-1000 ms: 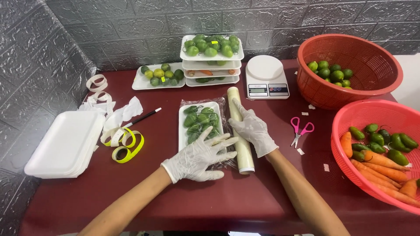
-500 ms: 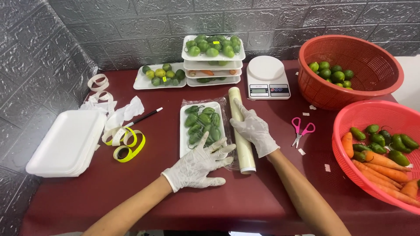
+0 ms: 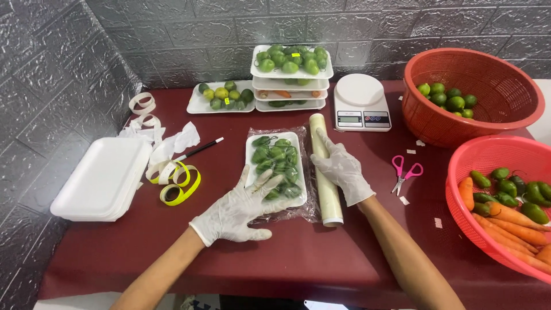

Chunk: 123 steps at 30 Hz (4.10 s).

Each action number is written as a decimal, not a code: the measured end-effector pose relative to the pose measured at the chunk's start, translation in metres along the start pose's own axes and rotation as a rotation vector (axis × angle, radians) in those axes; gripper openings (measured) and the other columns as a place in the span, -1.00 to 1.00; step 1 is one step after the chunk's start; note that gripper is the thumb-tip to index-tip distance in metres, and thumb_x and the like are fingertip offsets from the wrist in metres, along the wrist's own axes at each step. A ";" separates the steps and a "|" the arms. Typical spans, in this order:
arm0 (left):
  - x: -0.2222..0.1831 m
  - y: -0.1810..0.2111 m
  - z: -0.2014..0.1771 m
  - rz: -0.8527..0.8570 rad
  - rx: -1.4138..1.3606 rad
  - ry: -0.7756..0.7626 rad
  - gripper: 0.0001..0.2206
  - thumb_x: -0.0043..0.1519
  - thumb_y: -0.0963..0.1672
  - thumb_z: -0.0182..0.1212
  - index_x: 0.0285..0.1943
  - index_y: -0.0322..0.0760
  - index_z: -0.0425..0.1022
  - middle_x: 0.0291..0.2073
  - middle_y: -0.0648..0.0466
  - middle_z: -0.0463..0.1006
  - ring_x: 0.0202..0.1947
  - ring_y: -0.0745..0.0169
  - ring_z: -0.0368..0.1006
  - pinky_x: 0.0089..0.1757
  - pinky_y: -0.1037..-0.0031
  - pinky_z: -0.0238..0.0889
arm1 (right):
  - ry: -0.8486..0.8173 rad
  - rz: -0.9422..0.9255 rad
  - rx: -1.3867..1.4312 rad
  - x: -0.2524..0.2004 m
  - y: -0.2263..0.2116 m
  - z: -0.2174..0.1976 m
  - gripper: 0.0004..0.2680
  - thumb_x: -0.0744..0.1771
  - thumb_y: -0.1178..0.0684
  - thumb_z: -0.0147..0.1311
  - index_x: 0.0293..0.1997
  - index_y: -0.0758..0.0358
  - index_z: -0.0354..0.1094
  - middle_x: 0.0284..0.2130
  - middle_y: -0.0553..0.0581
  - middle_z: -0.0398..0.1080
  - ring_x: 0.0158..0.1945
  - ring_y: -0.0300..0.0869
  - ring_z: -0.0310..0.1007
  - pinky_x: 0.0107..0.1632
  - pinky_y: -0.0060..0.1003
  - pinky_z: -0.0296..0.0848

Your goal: Arranging green peppers on a foam tray and wrapping them with plastic cling film for packaging.

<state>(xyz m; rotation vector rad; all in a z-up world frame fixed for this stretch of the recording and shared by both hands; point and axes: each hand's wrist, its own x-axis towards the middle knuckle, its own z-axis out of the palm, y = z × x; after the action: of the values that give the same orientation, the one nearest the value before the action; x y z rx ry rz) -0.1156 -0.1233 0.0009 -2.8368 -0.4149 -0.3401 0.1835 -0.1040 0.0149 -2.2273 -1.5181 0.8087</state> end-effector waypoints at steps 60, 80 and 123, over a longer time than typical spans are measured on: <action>0.071 -0.198 0.090 -1.235 -0.875 -0.032 -0.45 -0.15 -0.01 0.55 0.09 0.04 0.59 -0.29 0.24 0.72 -0.16 0.40 0.62 -0.03 0.54 0.48 | -0.025 0.020 -0.058 -0.004 -0.005 -0.003 -0.40 0.27 -0.40 -0.02 0.52 -0.45 -0.11 0.23 0.02 0.25 0.30 0.05 0.34 0.31 -0.02 0.35; 0.119 -0.182 0.073 -1.070 -0.904 -0.186 -0.37 -0.05 0.03 0.49 0.26 -0.02 0.47 -0.19 0.28 0.68 -0.07 0.39 0.58 0.04 0.50 0.41 | -0.060 0.079 -0.026 -0.015 -0.018 -0.016 -0.38 0.25 -0.36 0.03 0.50 -0.61 -0.18 0.18 -0.07 0.27 0.25 0.03 0.39 0.29 -0.09 0.38; 0.006 -0.009 -0.044 -1.602 -0.945 -0.061 -0.28 0.03 0.04 0.37 0.38 -0.23 0.23 -0.06 0.08 0.70 0.14 0.10 0.52 0.12 0.22 0.35 | -0.053 -0.121 -0.038 0.017 -0.032 -0.015 -0.42 0.21 -0.13 0.19 0.43 -0.36 0.13 0.15 -0.05 0.45 0.33 -0.11 0.32 0.36 -0.11 0.27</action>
<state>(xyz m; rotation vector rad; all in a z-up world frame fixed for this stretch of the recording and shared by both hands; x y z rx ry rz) -0.1209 -0.1256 0.0458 -2.3434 -3.1049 -0.8267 0.1733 -0.0759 0.0397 -2.1324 -1.6879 0.8140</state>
